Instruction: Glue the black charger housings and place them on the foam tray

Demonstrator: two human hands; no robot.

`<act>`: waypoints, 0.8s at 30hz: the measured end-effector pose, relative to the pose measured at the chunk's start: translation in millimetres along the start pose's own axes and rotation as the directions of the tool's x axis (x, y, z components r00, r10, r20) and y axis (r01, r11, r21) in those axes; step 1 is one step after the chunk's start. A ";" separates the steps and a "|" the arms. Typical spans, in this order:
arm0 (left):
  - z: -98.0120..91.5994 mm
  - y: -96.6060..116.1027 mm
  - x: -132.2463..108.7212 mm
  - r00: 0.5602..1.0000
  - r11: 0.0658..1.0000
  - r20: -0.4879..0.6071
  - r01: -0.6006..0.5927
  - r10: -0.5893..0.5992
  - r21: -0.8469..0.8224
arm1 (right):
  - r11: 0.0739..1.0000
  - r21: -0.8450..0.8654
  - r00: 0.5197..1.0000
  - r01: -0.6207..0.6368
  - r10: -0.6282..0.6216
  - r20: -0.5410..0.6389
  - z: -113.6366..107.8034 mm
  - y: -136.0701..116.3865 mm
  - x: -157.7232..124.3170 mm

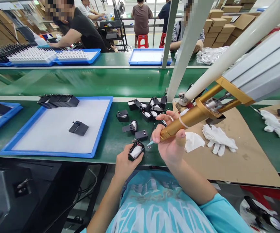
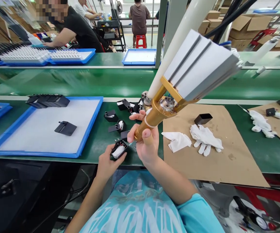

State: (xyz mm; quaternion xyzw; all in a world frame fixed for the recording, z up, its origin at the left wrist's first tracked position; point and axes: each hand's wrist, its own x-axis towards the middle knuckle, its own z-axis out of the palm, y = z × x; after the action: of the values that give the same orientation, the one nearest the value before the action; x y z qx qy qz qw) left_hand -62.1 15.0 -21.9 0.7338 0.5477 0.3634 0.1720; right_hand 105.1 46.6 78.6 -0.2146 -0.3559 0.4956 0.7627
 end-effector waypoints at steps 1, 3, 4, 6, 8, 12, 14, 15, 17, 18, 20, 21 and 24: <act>-0.9 5.4 1.4 1.000 1.000 -0.007 -0.013 0.013 -0.011 | 1.000 0.006 1.000 0.000 0.000 0.005 1.3 0.0 -0.4; -2.1 14.7 4.4 0.999 0.999 -0.010 -0.035 0.035 -0.030 | 1.000 0.013 1.000 0.001 -0.001 0.005 2.4 -0.3 -1.0; -2.3 18.3 5.9 0.999 0.998 -0.010 -0.047 0.047 -0.036 | 1.000 0.013 1.000 0.002 -0.002 0.002 2.3 -0.6 -1.3; -1.9 23.6 8.1 0.997 0.996 -0.016 -0.073 0.073 -0.042 | 1.000 0.011 1.000 0.001 -0.001 -0.005 1.1 -1.1 -1.8; -1.1 26.4 9.3 0.995 0.995 -0.024 -0.098 0.097 -0.035 | 1.000 0.011 1.000 0.001 -0.001 -0.008 -0.6 -1.6 -2.2; -0.5 28.0 9.2 0.991 0.992 -0.031 -0.130 0.130 -0.006 | 1.000 0.003 1.000 0.016 -0.016 -0.008 -2.3 -2.5 -2.4; -1.1 28.1 8.9 0.991 0.991 -0.029 -0.132 0.132 0.004 | 1.000 -0.016 1.000 0.015 -0.015 -0.017 -1.7 -3.3 -2.0; -1.5 28.0 8.8 0.991 0.992 -0.026 -0.129 0.129 0.006 | 1.000 -0.025 1.000 0.012 -0.012 -0.023 -1.3 -3.7 -1.8; -2.1 27.4 8.6 0.993 0.993 -0.016 -0.116 0.116 0.008 | 0.999 -0.035 0.999 0.008 -0.009 -0.031 -0.3 -4.5 -1.3; -1.9 26.9 8.5 0.994 0.994 -0.009 -0.106 0.106 0.009 | 1.000 -0.030 0.999 0.008 -0.009 -0.032 0.1 -4.7 -1.2; -0.4 25.4 8.7 0.997 0.997 0.014 -0.076 0.075 0.015 | 1.000 -0.013 1.000 0.006 -0.006 -0.028 0.9 -5.0 -1.2; 1.0 24.6 8.9 0.998 0.998 0.027 -0.056 0.055 0.021 | 1.000 -0.006 1.000 0.004 -0.004 -0.027 1.4 -4.9 -1.4; 6.6 24.1 10.5 0.998 1.000 0.056 0.004 -0.006 0.030 | 1.000 -0.009 0.999 -0.007 0.007 -0.032 3.3 -4.5 -2.4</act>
State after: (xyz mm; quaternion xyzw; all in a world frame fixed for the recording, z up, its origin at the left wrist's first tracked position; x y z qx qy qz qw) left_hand -39.5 17.4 -7.2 0.7449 0.5498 0.3338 0.1771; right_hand 104.7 42.5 83.0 -0.2270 -0.3453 0.4934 0.7654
